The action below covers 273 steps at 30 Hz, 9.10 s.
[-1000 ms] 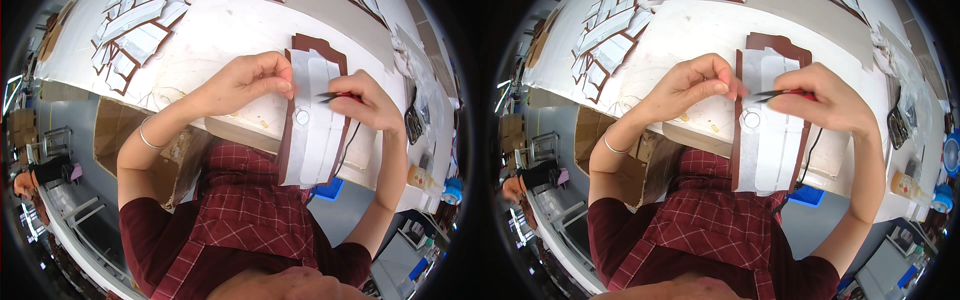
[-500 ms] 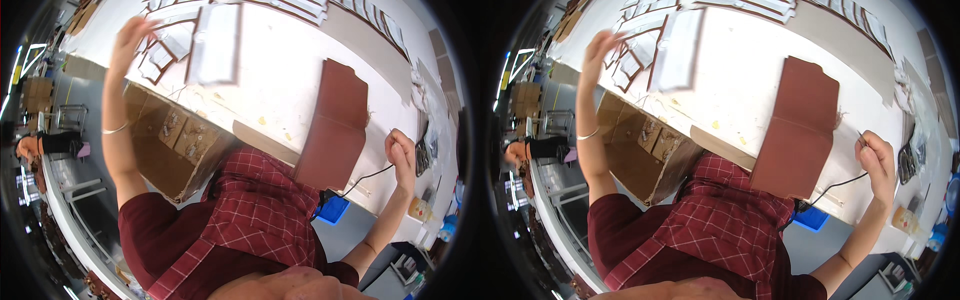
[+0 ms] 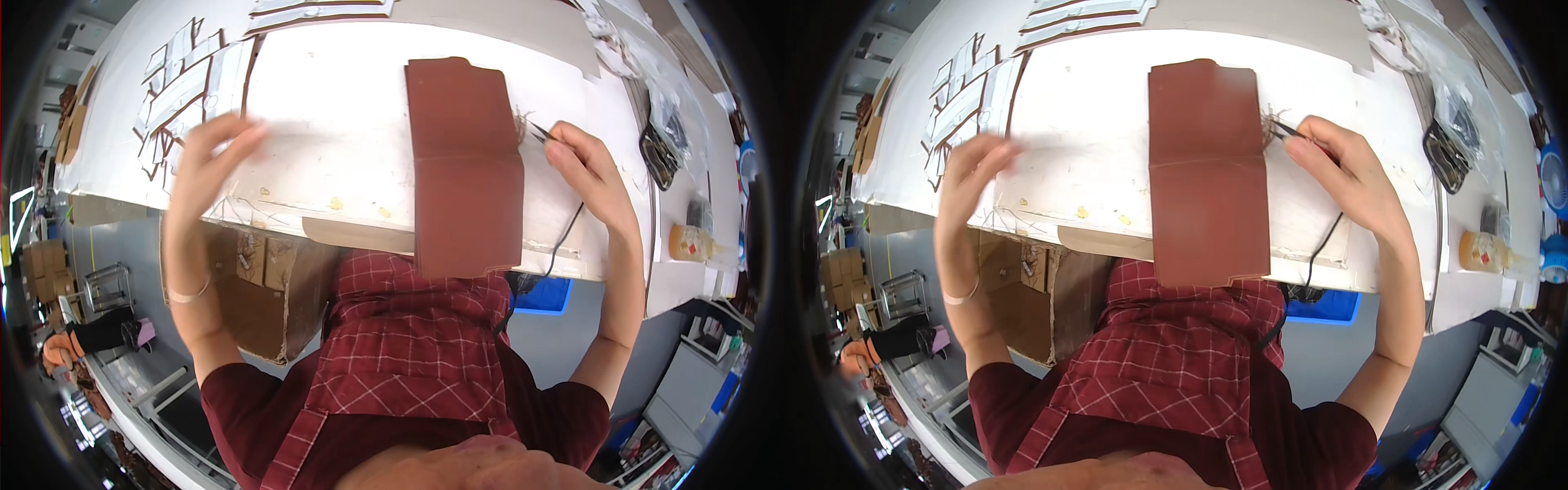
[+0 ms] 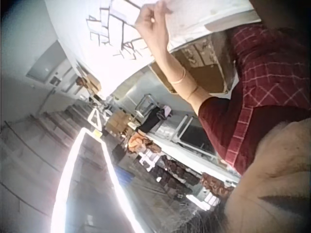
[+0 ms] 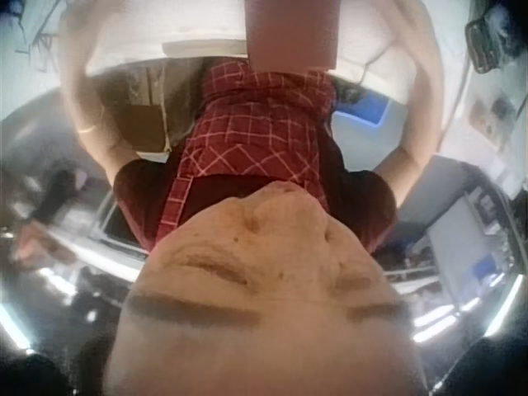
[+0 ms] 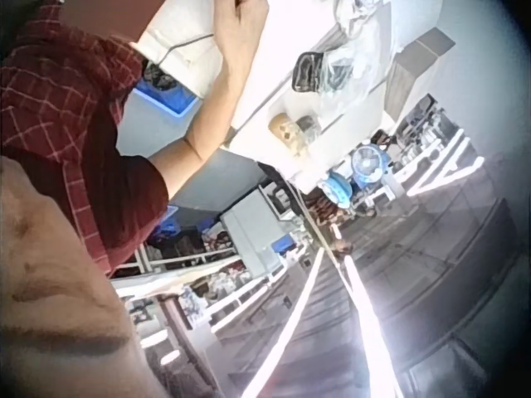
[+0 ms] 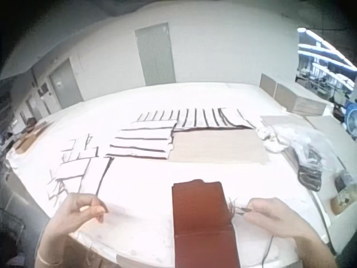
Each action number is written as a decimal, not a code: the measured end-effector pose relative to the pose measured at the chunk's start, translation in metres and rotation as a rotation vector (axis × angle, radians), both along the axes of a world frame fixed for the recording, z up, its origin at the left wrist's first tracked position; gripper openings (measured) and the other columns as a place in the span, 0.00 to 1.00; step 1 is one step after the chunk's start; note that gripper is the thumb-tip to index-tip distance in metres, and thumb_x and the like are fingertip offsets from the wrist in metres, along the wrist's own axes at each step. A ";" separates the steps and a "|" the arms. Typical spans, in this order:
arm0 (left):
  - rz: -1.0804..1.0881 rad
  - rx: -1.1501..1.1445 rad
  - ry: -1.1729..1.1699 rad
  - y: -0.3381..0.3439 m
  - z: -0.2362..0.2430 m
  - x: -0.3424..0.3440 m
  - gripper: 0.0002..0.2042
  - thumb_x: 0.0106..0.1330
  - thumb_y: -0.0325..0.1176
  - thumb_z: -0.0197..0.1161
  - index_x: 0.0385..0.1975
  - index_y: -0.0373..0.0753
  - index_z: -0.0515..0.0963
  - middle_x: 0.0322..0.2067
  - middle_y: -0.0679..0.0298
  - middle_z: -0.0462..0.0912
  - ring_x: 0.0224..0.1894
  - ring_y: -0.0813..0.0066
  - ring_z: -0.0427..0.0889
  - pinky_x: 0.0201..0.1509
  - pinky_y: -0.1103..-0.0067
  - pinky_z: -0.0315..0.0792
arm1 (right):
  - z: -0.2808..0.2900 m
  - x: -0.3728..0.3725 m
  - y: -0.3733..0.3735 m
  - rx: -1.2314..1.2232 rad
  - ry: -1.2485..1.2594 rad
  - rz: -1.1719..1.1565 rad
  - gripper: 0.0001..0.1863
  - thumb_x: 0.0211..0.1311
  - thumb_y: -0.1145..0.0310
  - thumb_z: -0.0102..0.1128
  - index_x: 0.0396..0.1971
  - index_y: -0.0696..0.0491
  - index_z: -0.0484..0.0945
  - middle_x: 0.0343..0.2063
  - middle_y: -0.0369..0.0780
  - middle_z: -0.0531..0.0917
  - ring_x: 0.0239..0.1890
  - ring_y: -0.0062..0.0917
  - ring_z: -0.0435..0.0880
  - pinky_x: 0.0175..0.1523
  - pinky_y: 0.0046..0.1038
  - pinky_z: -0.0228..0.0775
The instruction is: The recorder is assembling leather goods by aligning components with templates and trimming excess material.
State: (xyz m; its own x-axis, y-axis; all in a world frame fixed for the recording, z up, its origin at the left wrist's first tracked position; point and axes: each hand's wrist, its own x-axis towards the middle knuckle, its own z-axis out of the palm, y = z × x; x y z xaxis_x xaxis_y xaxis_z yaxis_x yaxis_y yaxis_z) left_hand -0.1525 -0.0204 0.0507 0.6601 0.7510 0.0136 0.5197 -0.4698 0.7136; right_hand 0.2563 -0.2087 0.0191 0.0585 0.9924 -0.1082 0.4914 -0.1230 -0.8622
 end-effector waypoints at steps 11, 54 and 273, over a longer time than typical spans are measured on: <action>-0.562 -0.078 0.287 -0.042 0.001 0.224 0.14 0.66 0.42 0.66 0.32 0.34 0.84 0.27 0.58 0.84 0.31 0.75 0.81 0.35 0.79 0.75 | 0.005 0.007 -0.021 -0.080 0.071 -0.156 0.16 0.72 0.60 0.55 0.27 0.54 0.71 0.21 0.25 0.64 0.26 0.10 0.58 0.30 0.18 0.51; -0.487 -0.564 -0.018 -0.040 -0.030 0.204 0.10 0.72 0.32 0.51 0.44 0.35 0.77 0.33 0.67 0.77 0.36 0.81 0.76 0.39 0.81 0.75 | 0.013 -0.029 -0.028 0.030 -0.484 0.040 0.14 0.63 0.59 0.65 0.31 0.56 0.79 0.15 0.47 0.78 0.19 0.44 0.78 0.27 0.36 0.68; -0.429 0.258 -0.080 -0.064 -0.037 0.122 0.05 0.60 0.32 0.69 0.33 0.42 0.80 0.31 0.67 0.76 0.39 0.68 0.73 0.49 0.71 0.63 | -0.041 -0.113 -0.045 0.715 -0.852 0.042 0.26 0.56 0.60 0.69 0.13 0.47 0.58 0.51 0.33 0.86 0.12 0.10 0.64 0.16 0.13 0.54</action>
State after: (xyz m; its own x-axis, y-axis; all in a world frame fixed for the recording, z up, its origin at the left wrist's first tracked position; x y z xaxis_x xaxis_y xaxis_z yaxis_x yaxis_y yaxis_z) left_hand -0.0307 -0.0841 0.0136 0.8978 0.3783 0.2256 0.1902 -0.7950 0.5760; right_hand 0.1428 -0.2539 -0.0218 -0.1938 0.8131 0.5489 0.9485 0.2981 -0.1068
